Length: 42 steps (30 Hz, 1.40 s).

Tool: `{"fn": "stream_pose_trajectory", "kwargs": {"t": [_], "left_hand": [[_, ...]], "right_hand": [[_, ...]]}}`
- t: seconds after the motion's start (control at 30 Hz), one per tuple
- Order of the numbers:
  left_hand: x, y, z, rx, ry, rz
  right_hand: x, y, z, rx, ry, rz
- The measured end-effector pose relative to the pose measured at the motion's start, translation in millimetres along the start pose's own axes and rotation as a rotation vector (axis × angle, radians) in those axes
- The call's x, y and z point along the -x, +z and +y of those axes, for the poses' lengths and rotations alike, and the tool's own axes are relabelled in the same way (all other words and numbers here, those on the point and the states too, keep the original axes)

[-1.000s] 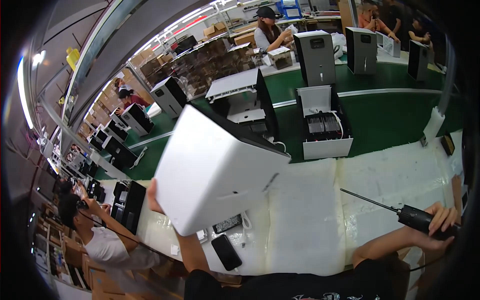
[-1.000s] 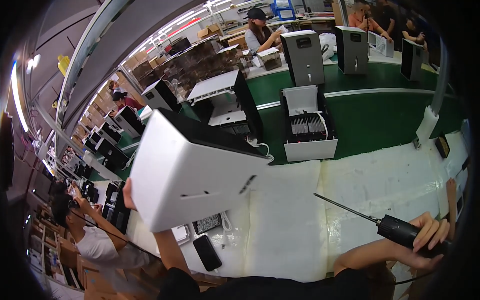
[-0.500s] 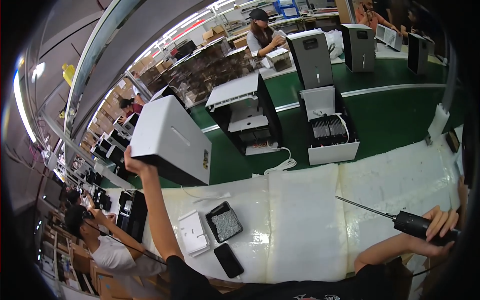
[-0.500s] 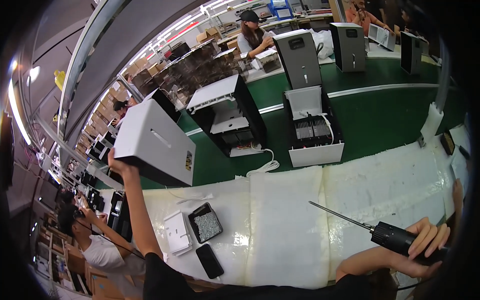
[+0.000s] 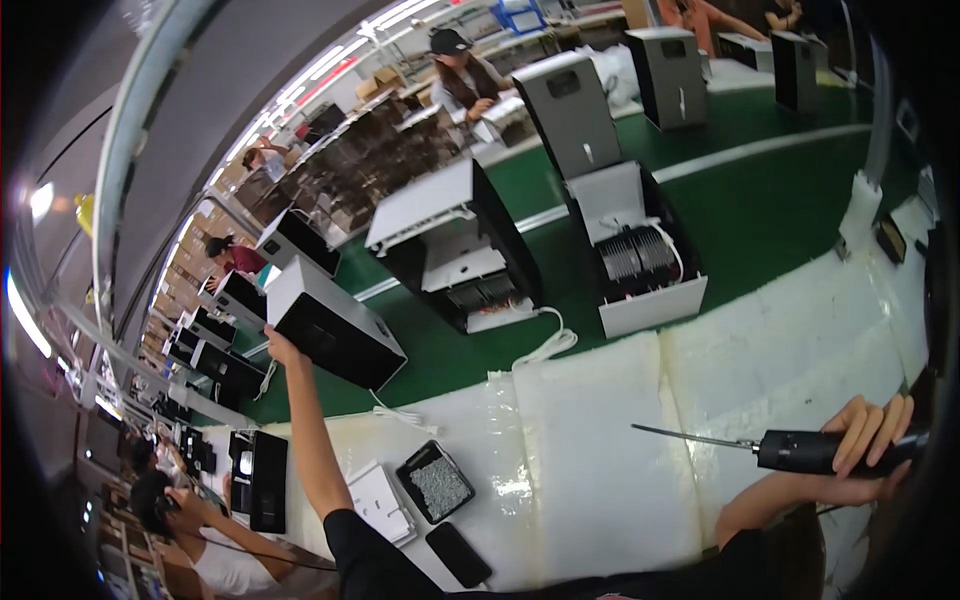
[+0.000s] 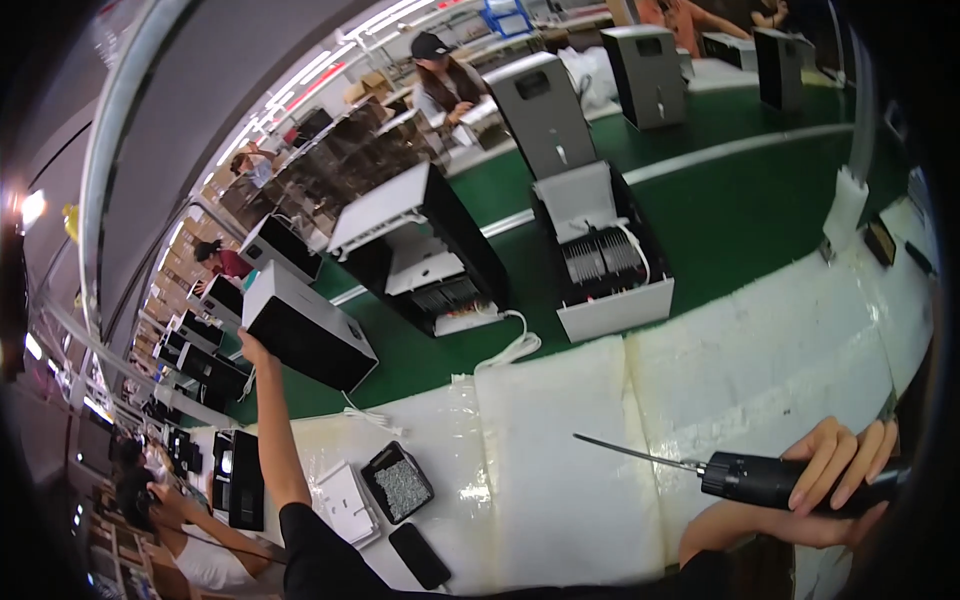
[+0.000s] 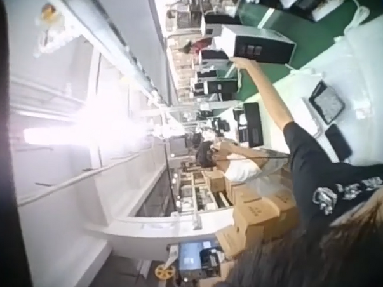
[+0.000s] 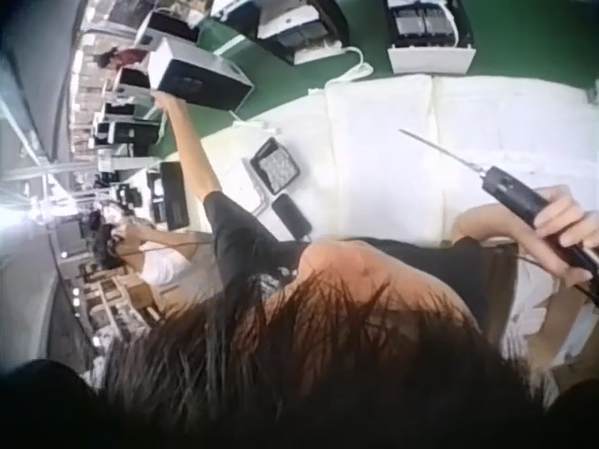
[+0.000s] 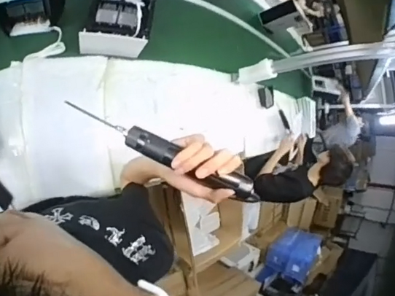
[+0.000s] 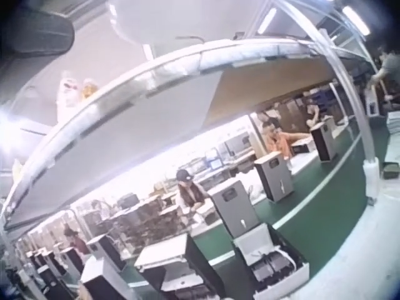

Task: Assembling the internal components and housing of an electronic device using an electric screwdriver.

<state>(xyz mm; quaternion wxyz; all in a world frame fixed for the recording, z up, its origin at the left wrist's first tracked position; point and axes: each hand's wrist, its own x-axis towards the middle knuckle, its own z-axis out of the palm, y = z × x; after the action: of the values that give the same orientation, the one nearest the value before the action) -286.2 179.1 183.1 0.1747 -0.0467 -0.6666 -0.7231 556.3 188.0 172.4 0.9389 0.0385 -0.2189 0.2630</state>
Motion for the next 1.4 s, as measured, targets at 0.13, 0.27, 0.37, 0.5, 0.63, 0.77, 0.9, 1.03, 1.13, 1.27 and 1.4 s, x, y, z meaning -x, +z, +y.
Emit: {"fn": "stream_pose_trajectory", "kwargs": {"t": [0.13, 0.27, 0.37, 0.5, 0.63, 0.77, 0.9, 1.03, 1.13, 1.27, 1.4], "left_hand": [[47, -27, -4, -0.182, 0.583, 0.22], [319, -3, -3, 0.275, 0.766, -0.627], [437, 4, 22, -0.091, 0.475, -1.618], [533, 80, 30, -0.39, -0.267, -1.822], [554, 132, 24, -0.46, -0.41, -1.741], [559, 148, 39, -0.627, -0.221, -1.794], [545, 131, 102, -0.665, -0.151, -1.804], [501, 48, 90, -0.638, 0.006, -1.947], [486, -75, 94, -0.634, -0.306, -2.032], [462, -203, 122, -0.723, -0.09, -2.143], [393, -230, 55, -0.513, 0.128, -2.337]], "right_hand": [[4, 13, 20, -0.003, 0.124, -0.037], [-12, 4, 21, -0.159, 0.155, -0.168], [-20, -3, 11, -0.204, 0.168, -0.18], [-26, -4, 3, -0.215, 0.137, -0.096], [-37, -17, -10, -0.237, 0.14, -0.115], [-39, -15, -17, -0.236, 0.072, -0.033], [-49, -28, -28, -0.342, 0.136, -0.07], [-61, -38, -36, -0.498, 0.32, -0.136], [-62, -46, -25, -0.604, 0.516, -0.125], [-49, -39, 3, -0.659, 0.779, -0.144], [-26, -19, 30, -0.683, 0.883, -0.135]]}}
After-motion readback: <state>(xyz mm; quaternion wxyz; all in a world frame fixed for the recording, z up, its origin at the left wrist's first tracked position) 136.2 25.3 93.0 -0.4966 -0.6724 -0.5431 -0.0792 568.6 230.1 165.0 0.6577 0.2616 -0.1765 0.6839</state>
